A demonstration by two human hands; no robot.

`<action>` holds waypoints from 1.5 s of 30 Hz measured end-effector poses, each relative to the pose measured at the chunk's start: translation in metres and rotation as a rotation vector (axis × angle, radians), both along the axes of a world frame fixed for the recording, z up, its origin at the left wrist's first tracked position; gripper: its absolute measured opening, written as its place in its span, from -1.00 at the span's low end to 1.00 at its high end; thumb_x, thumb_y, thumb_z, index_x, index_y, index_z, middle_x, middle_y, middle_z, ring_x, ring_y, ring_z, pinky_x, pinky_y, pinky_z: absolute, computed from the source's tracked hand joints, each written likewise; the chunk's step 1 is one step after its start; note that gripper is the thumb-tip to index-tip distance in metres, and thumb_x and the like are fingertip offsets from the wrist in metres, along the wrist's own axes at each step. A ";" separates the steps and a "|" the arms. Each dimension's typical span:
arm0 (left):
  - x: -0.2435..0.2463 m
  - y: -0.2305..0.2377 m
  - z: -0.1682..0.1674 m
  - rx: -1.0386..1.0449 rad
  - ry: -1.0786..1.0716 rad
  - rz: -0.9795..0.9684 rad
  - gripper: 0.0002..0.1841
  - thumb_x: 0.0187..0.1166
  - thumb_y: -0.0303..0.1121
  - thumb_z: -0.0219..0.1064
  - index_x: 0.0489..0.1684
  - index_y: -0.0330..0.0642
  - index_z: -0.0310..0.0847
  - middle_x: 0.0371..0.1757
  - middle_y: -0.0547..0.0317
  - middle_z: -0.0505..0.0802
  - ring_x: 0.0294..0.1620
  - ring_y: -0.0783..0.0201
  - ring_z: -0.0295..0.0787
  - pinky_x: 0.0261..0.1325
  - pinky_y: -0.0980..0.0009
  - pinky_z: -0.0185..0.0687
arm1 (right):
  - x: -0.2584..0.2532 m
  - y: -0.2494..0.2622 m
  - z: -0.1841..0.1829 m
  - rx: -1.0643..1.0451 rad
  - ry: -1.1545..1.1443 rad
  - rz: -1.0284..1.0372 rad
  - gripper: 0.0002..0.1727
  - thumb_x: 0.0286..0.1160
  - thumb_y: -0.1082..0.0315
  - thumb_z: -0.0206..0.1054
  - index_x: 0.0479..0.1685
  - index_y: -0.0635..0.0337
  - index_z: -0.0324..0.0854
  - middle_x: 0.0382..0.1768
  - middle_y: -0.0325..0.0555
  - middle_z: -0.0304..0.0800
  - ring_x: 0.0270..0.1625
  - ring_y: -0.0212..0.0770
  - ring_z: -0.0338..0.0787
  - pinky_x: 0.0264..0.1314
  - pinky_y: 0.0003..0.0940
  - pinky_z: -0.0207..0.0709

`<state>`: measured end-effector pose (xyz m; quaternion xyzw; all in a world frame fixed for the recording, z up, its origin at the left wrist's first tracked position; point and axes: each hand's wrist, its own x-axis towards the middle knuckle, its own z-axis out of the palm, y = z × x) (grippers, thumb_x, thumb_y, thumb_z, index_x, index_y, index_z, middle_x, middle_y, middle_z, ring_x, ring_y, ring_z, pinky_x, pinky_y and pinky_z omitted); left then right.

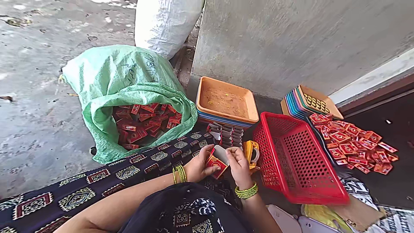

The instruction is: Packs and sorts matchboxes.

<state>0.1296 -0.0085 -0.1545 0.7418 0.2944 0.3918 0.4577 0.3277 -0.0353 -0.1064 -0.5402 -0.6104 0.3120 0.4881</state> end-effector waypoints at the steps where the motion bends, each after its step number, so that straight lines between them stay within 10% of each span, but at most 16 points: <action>1: -0.001 0.001 -0.001 -0.015 -0.054 0.051 -0.01 0.49 -0.08 0.53 0.74 -0.44 -0.09 0.11 -0.11 0.84 0.11 0.25 0.87 0.31 0.22 0.77 | -0.009 0.000 -0.005 0.058 0.063 -0.040 -0.80 0.72 0.35 0.22 0.07 0.32 0.59 -0.25 -0.19 0.76 -0.24 -0.43 0.73 -0.11 -0.50 0.65; 9: -0.005 0.003 -0.002 -0.054 -0.308 0.060 -0.32 0.50 -0.29 0.55 0.51 -0.37 0.28 0.05 0.03 0.88 -0.02 0.27 0.91 0.11 0.24 0.88 | -0.025 -0.010 -0.038 0.301 0.078 0.013 -0.66 0.84 0.27 0.12 0.09 0.30 0.77 0.09 -0.15 0.90 0.18 -0.40 0.83 0.35 -0.46 0.69; 15: -0.004 0.001 -0.008 0.026 -0.285 -0.012 -0.50 0.44 -0.24 0.59 0.18 -0.36 0.53 -0.03 0.02 0.84 -0.06 0.37 0.83 0.09 0.37 0.79 | -0.028 -0.010 -0.051 0.454 -0.125 -0.093 -0.47 0.93 0.05 -0.14 -0.36 0.18 0.52 -0.34 -0.25 0.60 -0.15 -0.58 0.67 0.04 -0.67 0.59; 25: -0.004 0.003 -0.005 0.031 -0.284 -0.028 -0.51 0.39 -0.21 0.63 0.11 -0.33 0.55 -0.13 0.09 0.84 -0.16 0.42 0.81 -0.01 0.41 0.79 | -0.028 -0.012 -0.051 0.480 -0.138 -0.102 -0.48 0.93 0.02 -0.14 -0.37 0.12 0.51 -0.35 -0.26 0.57 -0.14 -0.55 0.66 0.05 -0.64 0.58; 29: -0.004 0.004 -0.006 0.038 -0.253 0.012 -0.50 0.38 -0.19 0.63 0.10 -0.33 0.55 -0.12 0.09 0.83 -0.13 0.42 0.81 0.02 0.41 0.78 | -0.029 -0.010 -0.039 0.426 0.069 -0.046 -0.86 0.73 0.37 0.22 0.06 0.22 0.61 0.09 -0.14 0.78 0.20 -0.35 0.78 0.28 -0.42 0.70; 32: -0.002 0.003 -0.005 -0.050 -0.308 0.009 -0.28 0.32 -0.29 0.67 0.36 -0.35 0.28 0.00 0.06 0.88 -0.01 0.30 0.90 0.12 0.28 0.87 | -0.023 -0.007 -0.021 0.385 0.186 0.024 -0.57 0.50 0.56 0.40 0.35 0.30 0.49 0.20 0.00 0.85 0.28 -0.11 0.85 0.35 -0.20 0.77; 38: -0.002 -0.001 -0.003 -0.116 -0.309 0.010 -0.09 0.23 -0.30 0.72 0.50 -0.34 0.12 -0.04 0.06 0.90 -0.08 0.27 0.93 0.05 0.27 0.90 | -0.011 -0.010 -0.001 0.180 0.174 0.164 -0.69 0.30 0.52 0.60 0.04 0.37 0.78 -0.01 -0.02 0.91 -0.20 -0.30 0.88 -0.06 -0.39 0.83; 45: -0.002 -0.001 -0.008 -0.053 -0.319 -0.053 -0.07 0.18 -0.31 0.75 0.50 -0.37 0.15 -0.01 0.04 0.90 -0.02 0.27 0.92 0.15 0.26 0.86 | 0.002 -0.008 0.004 0.258 -0.152 0.240 -0.84 0.37 0.42 0.60 -0.10 0.18 0.93 -0.07 -0.11 0.95 0.05 -0.29 0.89 0.18 -0.40 0.81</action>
